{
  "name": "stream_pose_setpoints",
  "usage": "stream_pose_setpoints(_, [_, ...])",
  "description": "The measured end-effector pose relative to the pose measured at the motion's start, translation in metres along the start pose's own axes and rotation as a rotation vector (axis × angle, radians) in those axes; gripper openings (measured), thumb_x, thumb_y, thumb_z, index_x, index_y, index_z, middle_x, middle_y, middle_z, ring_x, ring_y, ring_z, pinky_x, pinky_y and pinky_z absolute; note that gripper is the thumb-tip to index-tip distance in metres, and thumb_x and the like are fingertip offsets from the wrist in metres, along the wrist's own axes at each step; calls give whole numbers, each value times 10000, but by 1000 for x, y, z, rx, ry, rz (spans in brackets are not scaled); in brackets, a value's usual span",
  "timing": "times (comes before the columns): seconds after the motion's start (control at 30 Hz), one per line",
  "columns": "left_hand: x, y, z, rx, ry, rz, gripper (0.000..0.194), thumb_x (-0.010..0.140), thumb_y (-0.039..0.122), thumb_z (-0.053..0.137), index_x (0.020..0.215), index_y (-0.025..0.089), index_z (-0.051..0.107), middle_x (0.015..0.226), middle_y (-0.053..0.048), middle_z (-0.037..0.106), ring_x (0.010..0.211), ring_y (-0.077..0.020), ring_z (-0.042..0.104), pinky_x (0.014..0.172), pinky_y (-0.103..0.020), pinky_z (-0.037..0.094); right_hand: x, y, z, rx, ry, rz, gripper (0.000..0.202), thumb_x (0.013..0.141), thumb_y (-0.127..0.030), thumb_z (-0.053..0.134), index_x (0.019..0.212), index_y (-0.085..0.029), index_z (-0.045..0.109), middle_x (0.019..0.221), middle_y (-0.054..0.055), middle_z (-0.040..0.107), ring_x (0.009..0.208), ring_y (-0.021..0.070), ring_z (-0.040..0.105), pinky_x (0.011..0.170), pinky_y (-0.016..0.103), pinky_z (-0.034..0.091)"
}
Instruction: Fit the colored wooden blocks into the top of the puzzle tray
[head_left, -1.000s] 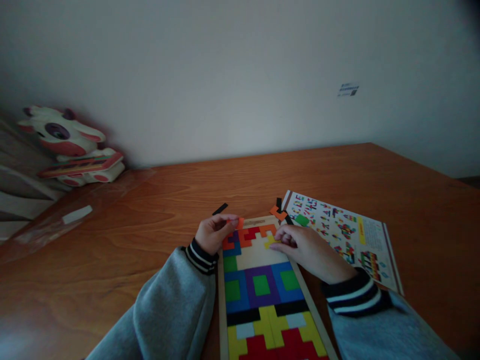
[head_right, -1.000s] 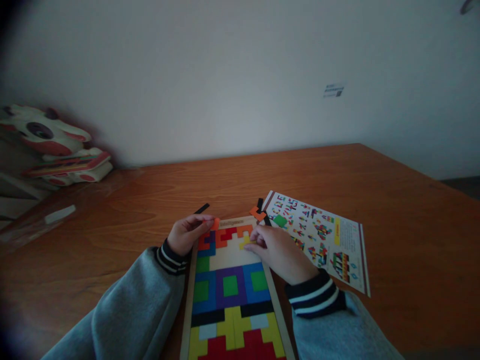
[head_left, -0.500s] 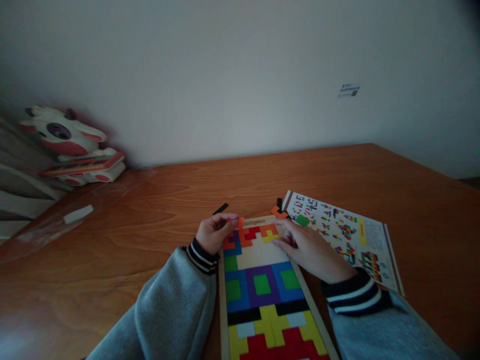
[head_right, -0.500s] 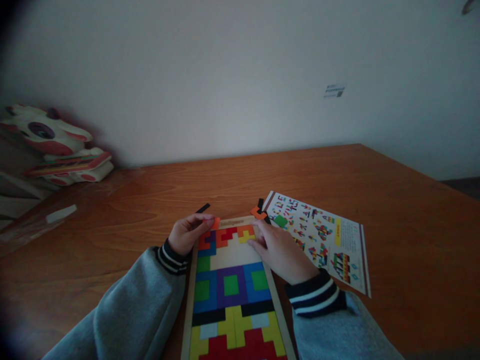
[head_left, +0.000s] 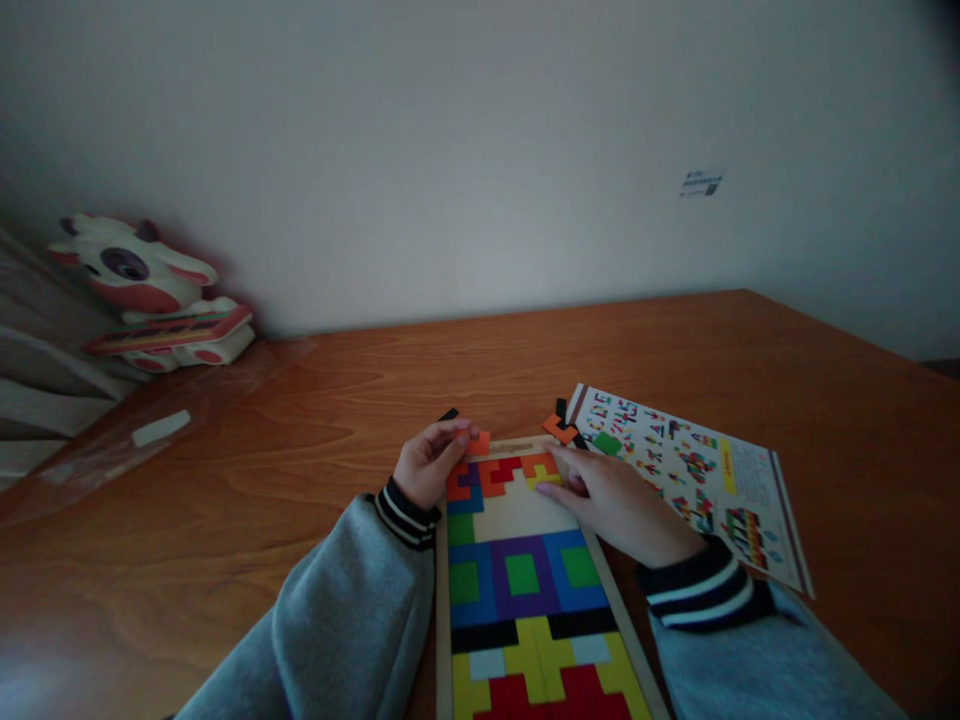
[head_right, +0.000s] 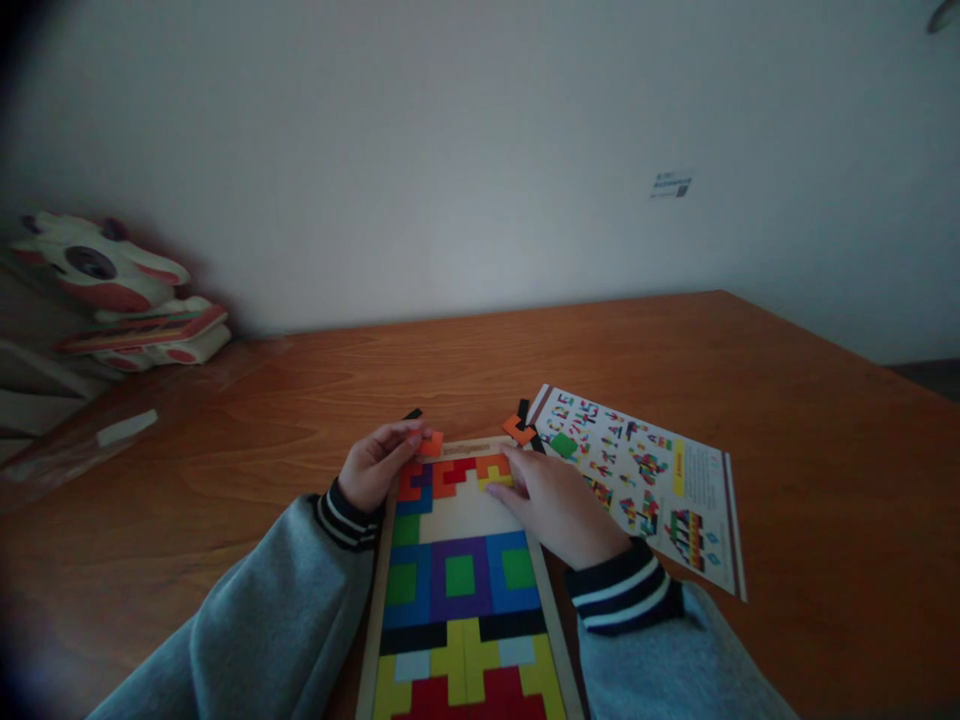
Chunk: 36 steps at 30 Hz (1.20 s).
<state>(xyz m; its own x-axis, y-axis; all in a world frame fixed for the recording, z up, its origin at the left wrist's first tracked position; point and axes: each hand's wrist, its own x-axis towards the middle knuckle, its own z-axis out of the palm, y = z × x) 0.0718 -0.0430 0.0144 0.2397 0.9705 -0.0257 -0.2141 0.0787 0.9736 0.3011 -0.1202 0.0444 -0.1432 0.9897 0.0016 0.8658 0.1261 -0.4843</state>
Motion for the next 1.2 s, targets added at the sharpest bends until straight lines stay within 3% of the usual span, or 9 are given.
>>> stream_pose_setpoints(0.1, [-1, 2, 1, -49, -13, -57, 529, 682, 359, 800, 1117, 135, 598, 1017, -108, 734, 802, -162, 713, 671, -228, 576, -1, 1, 0, 43, 16, 32, 475, 862, -473, 566, 1226, -168, 594, 652, 14, 611, 605, 180, 565, 536, 286, 365])
stream_pose_setpoints(0.2, [-3, 3, 4, -50, 5, -68, 480, 683, 372, 797, 1055, 126, 619, 1004, -111, 737, 806, -158, 711, 681, -219, 569, -1, 3, 1, 50, 75, 50, 428, 884, -480, 516, 1164, -174, 623, 668, 22, 630, 604, 180, 580, 543, 287, 377])
stream_pose_setpoints(0.33, [-4, 2, 7, 16, 31, 3, 368, 697, 387, 781, 940, 128, 682, 938, -95, 745, 761, -154, 698, 671, -234, 558, 1, 4, 1, 58, 178, 52, 329, 899, -432, 494, 1072, -199, 649, 659, 9, 631, 586, 166, 579, 551, 288, 388])
stream_pose_setpoints(0.43, [-5, 4, 6, 142, -21, 126, 293, 691, 369, 786, 870, 142, 738, 902, -86, 732, 766, -160, 676, 668, -241, 549, 3, 1, 1, 153, 213, 21, 297, 907, -402, 502, 1073, -201, 642, 689, 9, 638, 600, 157, 576, 585, 291, 424])
stream_pose_setpoints(0.57, [-8, 7, 7, 245, -142, 278, 200, 705, 300, 780, 848, 162, 764, 868, -78, 703, 739, -144, 641, 661, -234, 529, 3, -8, 3, 345, 182, -61, 289, 895, -387, 550, 1110, -210, 628, 853, 33, 675, 648, 142, 586, 604, 275, 465])
stream_pose_setpoints(0.7, [-14, 7, 8, 180, -240, 194, 196, 716, 289, 777, 847, 150, 736, 808, -74, 714, 714, -152, 655, 682, -258, 536, 2, -21, 4, 455, 152, -160, 274, 907, -396, 544, 1112, -241, 641, 1013, 47, 687, 797, 152, 620, 699, 281, 492])
stream_pose_setpoints(0.83, [-16, 4, 9, 177, -293, 146, 200, 710, 290, 781, 826, 142, 713, 811, -77, 721, 730, -163, 670, 698, -271, 545, 1, -27, 2, 485, 89, -180, 242, 918, -400, 525, 1019, -245, 681, 984, 36, 708, 775, 147, 629, 675, 272, 490])
stream_pose_setpoints(1.07, [-9, 2, 7, 167, -91, 149, 348, 761, 377, 724, 1007, 138, 669, 791, -57, 709, 679, -128, 650, 631, -213, 518, -1, -12, -6, 588, 115, -27, 248, 899, -389, 531, 991, -209, 675, 931, 52, 718, 834, 182, 664, 739, 308, 531])
stream_pose_setpoints(1.2, [-5, 2, 4, 128, -22, 169, 374, 766, 381, 715, 1037, 135, 636, 770, -44, 688, 698, -122, 641, 649, -206, 509, -3, -1, -9, 658, 123, -3, 267, 884, -386, 553, 1065, -214, 646, 1015, 57, 707, 859, 180, 672, 755, 316, 551])
